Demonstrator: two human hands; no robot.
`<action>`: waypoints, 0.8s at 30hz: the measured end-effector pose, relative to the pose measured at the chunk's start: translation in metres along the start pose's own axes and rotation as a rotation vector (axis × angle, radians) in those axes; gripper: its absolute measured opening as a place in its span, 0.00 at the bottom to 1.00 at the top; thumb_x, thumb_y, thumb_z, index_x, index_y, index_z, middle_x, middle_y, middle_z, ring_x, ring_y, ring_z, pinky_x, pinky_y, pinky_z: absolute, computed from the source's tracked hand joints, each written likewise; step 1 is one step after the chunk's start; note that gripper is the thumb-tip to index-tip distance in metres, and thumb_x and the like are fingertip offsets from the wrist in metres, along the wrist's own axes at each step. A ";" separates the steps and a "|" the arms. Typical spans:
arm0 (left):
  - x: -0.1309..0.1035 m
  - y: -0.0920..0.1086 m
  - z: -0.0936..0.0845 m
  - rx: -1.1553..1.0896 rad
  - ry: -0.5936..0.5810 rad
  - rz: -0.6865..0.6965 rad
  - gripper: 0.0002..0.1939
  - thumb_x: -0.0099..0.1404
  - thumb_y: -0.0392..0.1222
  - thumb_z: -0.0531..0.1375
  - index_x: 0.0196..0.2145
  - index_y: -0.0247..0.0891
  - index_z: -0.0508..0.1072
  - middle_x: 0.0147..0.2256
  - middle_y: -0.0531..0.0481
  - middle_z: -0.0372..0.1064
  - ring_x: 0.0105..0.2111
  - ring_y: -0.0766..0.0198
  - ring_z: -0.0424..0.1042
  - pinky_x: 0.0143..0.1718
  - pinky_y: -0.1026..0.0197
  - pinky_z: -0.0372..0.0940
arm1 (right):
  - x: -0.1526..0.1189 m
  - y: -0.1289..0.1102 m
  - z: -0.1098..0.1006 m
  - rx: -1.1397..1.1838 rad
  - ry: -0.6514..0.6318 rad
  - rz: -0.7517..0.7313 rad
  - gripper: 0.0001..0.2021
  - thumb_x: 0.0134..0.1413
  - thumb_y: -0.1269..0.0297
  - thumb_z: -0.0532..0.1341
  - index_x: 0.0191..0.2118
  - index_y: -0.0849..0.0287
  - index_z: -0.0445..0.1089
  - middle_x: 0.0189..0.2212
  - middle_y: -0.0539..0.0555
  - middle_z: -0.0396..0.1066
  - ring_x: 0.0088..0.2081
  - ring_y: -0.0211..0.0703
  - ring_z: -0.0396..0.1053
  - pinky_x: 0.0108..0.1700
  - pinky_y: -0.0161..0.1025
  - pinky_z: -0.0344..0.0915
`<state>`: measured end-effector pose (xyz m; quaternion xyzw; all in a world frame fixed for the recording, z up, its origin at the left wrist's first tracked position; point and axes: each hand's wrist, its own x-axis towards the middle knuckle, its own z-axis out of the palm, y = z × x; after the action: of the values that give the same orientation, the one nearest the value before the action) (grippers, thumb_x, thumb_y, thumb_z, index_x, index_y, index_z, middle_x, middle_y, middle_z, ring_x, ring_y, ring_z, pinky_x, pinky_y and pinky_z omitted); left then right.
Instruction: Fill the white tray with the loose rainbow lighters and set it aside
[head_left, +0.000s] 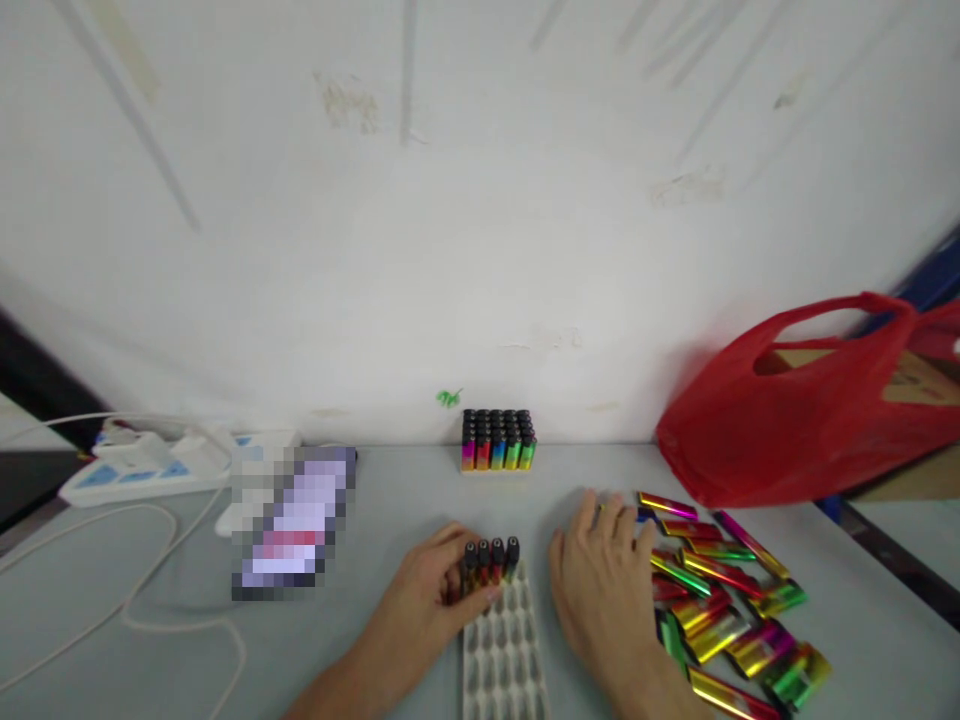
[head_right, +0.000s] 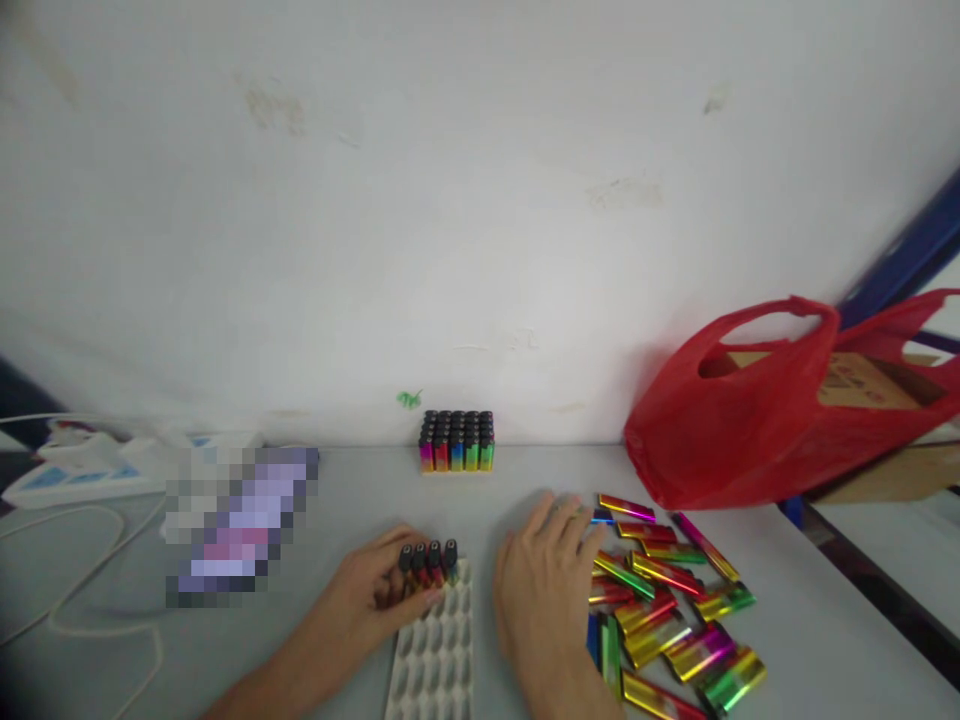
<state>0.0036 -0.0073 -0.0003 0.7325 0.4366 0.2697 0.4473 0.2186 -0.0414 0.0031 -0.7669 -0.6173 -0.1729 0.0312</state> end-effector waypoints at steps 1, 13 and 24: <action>0.000 0.000 0.000 -0.001 -0.002 -0.004 0.09 0.67 0.46 0.69 0.39 0.37 0.81 0.38 0.52 0.70 0.30 0.64 0.66 0.31 0.63 0.57 | 0.000 -0.002 0.000 -0.002 0.000 -0.027 0.26 0.72 0.66 0.57 0.67 0.79 0.71 0.62 0.89 0.72 0.62 0.88 0.72 0.62 0.79 0.62; 0.001 0.002 -0.001 0.034 -0.009 0.001 0.08 0.68 0.45 0.67 0.38 0.38 0.81 0.38 0.52 0.71 0.30 0.63 0.68 0.31 0.63 0.58 | 0.005 -0.007 0.001 0.764 -0.009 -0.062 0.25 0.63 0.84 0.53 0.60 0.57 0.71 0.51 0.62 0.70 0.50 0.56 0.76 0.56 0.50 0.75; 0.001 0.004 -0.001 0.027 -0.011 -0.008 0.09 0.67 0.46 0.67 0.39 0.38 0.81 0.38 0.51 0.70 0.30 0.62 0.69 0.31 0.63 0.58 | 0.007 0.001 0.007 0.925 -0.078 0.009 0.33 0.49 0.83 0.57 0.63 0.58 0.67 0.54 0.61 0.64 0.55 0.56 0.75 0.57 0.47 0.75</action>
<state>0.0051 -0.0067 0.0033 0.7383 0.4407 0.2577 0.4408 0.2223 -0.0338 -0.0008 -0.6810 -0.6269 0.1495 0.3477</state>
